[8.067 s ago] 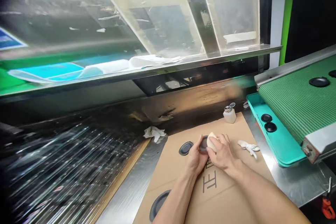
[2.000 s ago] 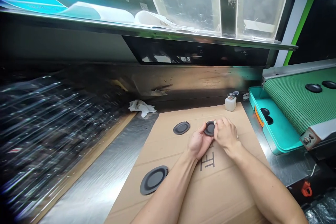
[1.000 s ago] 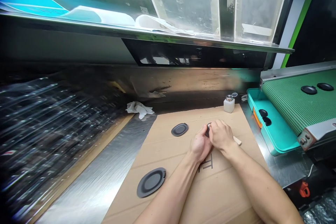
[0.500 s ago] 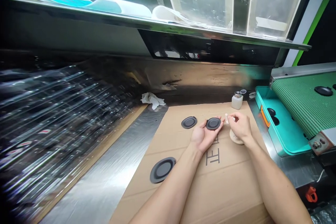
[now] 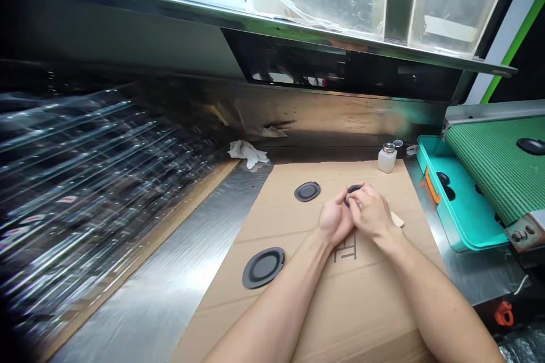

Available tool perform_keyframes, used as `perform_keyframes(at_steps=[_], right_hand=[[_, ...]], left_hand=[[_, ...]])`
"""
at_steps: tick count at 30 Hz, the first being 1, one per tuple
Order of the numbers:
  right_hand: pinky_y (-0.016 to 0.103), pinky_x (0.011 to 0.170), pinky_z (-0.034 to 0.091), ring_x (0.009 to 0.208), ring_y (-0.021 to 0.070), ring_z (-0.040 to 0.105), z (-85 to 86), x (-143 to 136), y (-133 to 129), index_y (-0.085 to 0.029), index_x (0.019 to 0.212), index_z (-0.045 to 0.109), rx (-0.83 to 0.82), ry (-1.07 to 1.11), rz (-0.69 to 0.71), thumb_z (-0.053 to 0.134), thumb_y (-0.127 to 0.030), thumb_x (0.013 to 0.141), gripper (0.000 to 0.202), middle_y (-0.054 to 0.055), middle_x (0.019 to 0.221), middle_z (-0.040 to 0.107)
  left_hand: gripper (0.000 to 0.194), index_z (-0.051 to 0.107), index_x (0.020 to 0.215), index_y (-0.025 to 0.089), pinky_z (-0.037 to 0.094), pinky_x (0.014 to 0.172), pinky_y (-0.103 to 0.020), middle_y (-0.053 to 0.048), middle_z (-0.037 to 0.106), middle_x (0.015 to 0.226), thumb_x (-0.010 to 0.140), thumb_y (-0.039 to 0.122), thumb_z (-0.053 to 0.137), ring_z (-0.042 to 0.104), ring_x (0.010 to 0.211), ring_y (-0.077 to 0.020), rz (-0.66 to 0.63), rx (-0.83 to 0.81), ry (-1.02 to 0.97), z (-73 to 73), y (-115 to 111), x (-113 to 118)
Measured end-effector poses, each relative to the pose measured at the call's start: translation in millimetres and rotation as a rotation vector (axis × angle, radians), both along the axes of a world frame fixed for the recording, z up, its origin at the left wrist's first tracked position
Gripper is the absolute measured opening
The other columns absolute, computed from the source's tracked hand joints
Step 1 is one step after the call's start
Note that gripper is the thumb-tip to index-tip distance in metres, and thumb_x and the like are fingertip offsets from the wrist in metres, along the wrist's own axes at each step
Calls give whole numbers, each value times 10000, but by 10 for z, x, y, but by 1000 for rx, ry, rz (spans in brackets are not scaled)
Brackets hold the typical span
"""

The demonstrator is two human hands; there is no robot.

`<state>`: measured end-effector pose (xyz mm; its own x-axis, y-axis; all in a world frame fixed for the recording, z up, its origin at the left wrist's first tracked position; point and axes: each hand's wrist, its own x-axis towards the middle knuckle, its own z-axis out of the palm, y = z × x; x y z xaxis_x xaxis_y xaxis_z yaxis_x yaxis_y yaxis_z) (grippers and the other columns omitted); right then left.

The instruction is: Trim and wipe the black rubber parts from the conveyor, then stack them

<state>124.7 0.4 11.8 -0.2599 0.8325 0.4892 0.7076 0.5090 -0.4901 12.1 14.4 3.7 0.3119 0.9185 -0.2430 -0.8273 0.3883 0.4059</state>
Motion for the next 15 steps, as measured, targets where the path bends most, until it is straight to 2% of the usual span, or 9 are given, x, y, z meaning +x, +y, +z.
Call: perform_keyframes(at_steps=[2, 4, 6, 9, 12, 15], right_hand=[[273, 822, 477, 951, 188, 614, -1, -43, -37, -214, 957, 693, -19, -107, 27, 531, -205, 922, 165, 63, 1012, 662], [267, 772, 468, 914, 188, 614, 9, -1, -42, -222, 935, 686, -62, -227, -19, 533, -211, 928, 153, 56, 991, 657], [269, 743, 454, 873, 188, 616, 23, 119, -6, -220, 916, 688, -93, -288, -148, 511, -230, 952, 181, 59, 960, 655], [272, 778, 441, 886, 190, 624, 60, 370, 100, -204, 956, 702, -56, -241, -335, 459, -260, 989, 252, 72, 960, 665], [272, 804, 422, 947, 198, 625, 111, 579, 189, -193, 1004, 712, -21, -197, -436, 466, -272, 980, 260, 81, 1013, 679], [284, 742, 400, 900, 200, 625, 132, 687, 221, -202, 963, 727, -121, -264, -522, 476, -290, 966, 266, 81, 1008, 686]], left_hand=[[334, 695, 1039, 108, 523, 1002, -402, -153, 720, 1131, 992, 265, 405, 670, 1108, -253, 18, 7, 25, 1, -9, 1], [335, 689, 1040, 105, 525, 1001, -411, -155, 722, 1119, 997, 269, 400, 670, 1114, -260, 56, 2, 25, -3, 8, -38], [348, 678, 1058, 112, 539, 981, -434, -156, 718, 1130, 1007, 284, 380, 670, 1121, -272, 97, -16, 10, -7, 41, -101], [363, 660, 1102, 126, 572, 928, -466, -164, 699, 1183, 1011, 302, 356, 665, 1140, -301, 130, -45, -24, 6, 77, -186], [407, 637, 1140, 100, 608, 866, -446, -205, 675, 1218, 1012, 334, 329, 645, 1178, -329, 115, -70, -109, 45, 72, -225], [435, 597, 1203, 63, 629, 838, -438, -242, 656, 1225, 1005, 323, 308, 631, 1199, -341, 109, -103, -208, 94, 54, -232]])
